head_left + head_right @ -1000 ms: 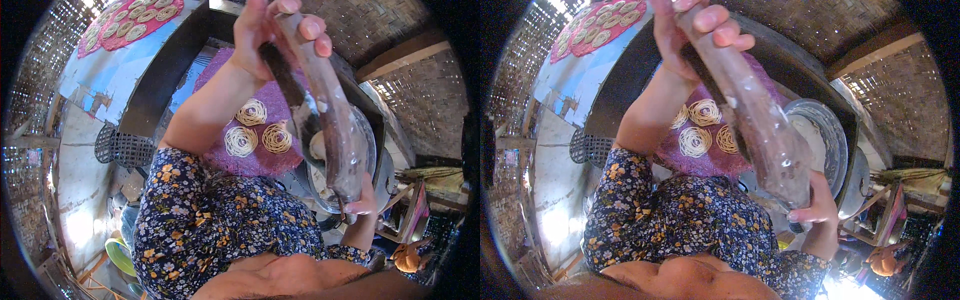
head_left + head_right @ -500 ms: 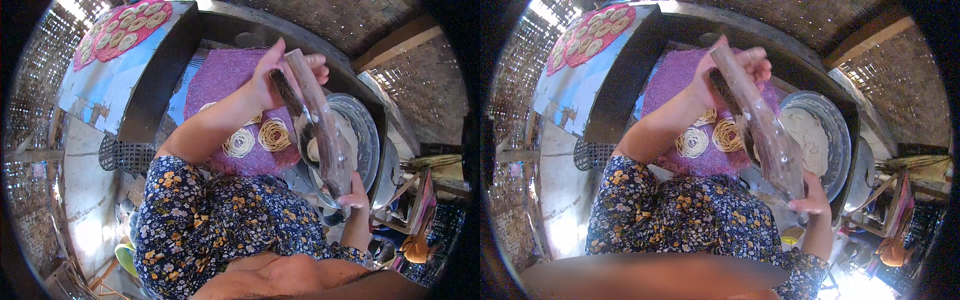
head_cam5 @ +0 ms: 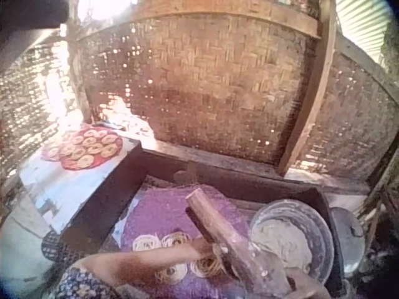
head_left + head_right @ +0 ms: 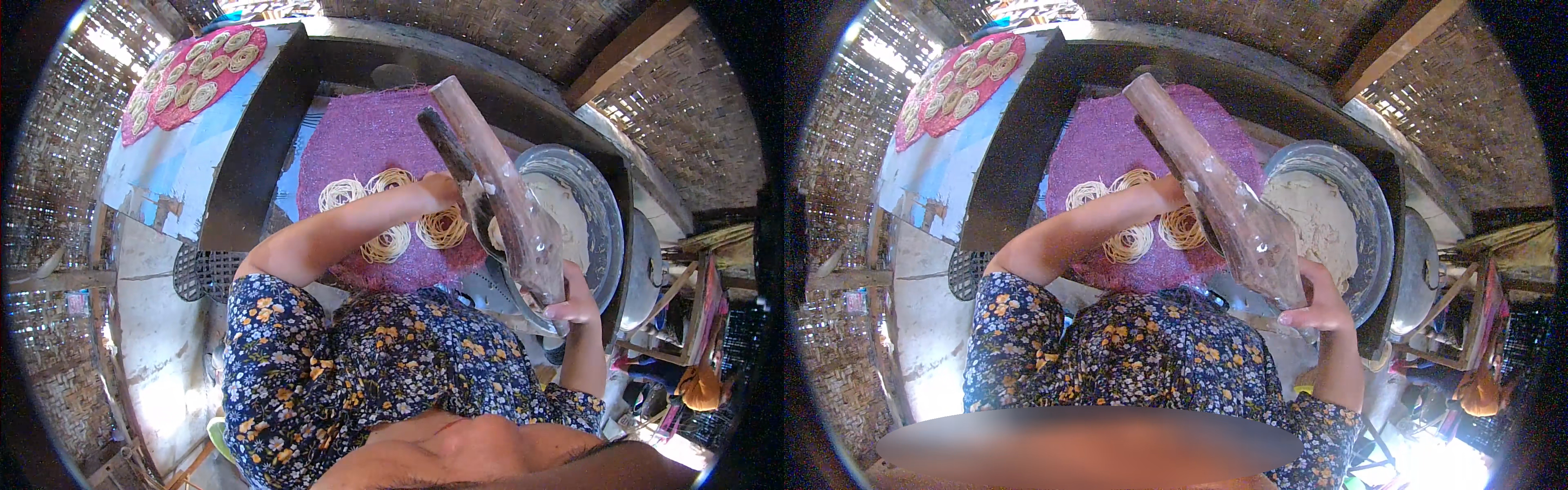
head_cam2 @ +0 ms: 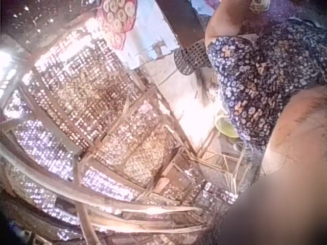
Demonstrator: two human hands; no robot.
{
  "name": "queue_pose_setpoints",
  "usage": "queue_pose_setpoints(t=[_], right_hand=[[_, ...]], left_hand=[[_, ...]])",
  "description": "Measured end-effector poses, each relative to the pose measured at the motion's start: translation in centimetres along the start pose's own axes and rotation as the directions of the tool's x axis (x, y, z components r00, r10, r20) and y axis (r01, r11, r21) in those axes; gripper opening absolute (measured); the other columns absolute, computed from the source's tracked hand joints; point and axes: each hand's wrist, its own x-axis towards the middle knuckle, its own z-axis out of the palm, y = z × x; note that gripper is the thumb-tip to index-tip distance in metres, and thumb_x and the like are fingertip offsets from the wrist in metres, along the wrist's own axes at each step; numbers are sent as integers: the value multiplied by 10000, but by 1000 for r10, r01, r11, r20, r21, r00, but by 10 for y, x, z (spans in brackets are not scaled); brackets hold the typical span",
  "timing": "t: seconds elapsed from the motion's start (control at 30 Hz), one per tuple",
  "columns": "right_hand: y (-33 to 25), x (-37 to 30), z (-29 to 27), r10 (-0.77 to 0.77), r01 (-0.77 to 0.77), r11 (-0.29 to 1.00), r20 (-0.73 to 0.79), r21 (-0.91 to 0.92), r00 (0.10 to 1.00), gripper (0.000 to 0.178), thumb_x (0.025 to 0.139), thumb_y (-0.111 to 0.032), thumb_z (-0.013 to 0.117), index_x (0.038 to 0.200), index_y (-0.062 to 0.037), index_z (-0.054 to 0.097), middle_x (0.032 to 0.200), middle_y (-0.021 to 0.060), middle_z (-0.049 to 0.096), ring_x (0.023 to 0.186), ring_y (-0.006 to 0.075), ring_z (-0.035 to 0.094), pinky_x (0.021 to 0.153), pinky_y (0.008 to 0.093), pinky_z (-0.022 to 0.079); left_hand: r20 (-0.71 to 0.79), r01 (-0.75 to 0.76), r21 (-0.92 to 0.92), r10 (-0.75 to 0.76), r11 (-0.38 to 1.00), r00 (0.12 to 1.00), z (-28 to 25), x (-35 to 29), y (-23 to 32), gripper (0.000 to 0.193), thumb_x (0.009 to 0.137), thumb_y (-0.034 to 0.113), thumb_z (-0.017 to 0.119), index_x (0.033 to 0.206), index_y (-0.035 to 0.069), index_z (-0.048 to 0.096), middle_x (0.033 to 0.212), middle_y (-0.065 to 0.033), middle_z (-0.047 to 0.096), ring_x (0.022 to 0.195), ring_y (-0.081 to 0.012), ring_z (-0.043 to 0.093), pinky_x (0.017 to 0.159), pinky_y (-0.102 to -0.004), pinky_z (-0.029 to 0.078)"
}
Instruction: The person uses a wooden press tool to squeeze dough into spiral shapes onto a purple mat, refills the tool from a large metal bowl, and moves the mat once several spirals are completed.
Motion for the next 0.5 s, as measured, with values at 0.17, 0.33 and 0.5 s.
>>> queue_pose_setpoints(t=[0.17,0.33,0.5], right_hand=[[2,-1,0,-65,67,998,-78,19,995,794,468,-351,753,1079,89,499,954,138,594,837,230,595,746,336,473],[-8,-9,-4,-28,50,984,-130,171,991,837,429,-316,729,1111,101,482,1006,146,579,889,247,585,817,340,454],[-11,-25,3,-87,180,960,-382,214,920,867,432,-379,713,1094,117,451,934,167,572,803,258,590,712,333,478]], left_hand=[[93,64,406,-111,912,989,-34,-28,63,407,872,419,347,1212,241,480,1150,-110,539,1075,-364,458,891,-461,369],[-298,253,649,-66,718,952,-57,-72,98,474,829,354,489,1220,91,445,1200,-147,475,1081,-351,434,925,-421,339],[-720,248,499,238,830,652,-93,-154,52,595,778,295,620,1240,-13,406,1212,-200,439,1114,-348,432,945,-426,316]])
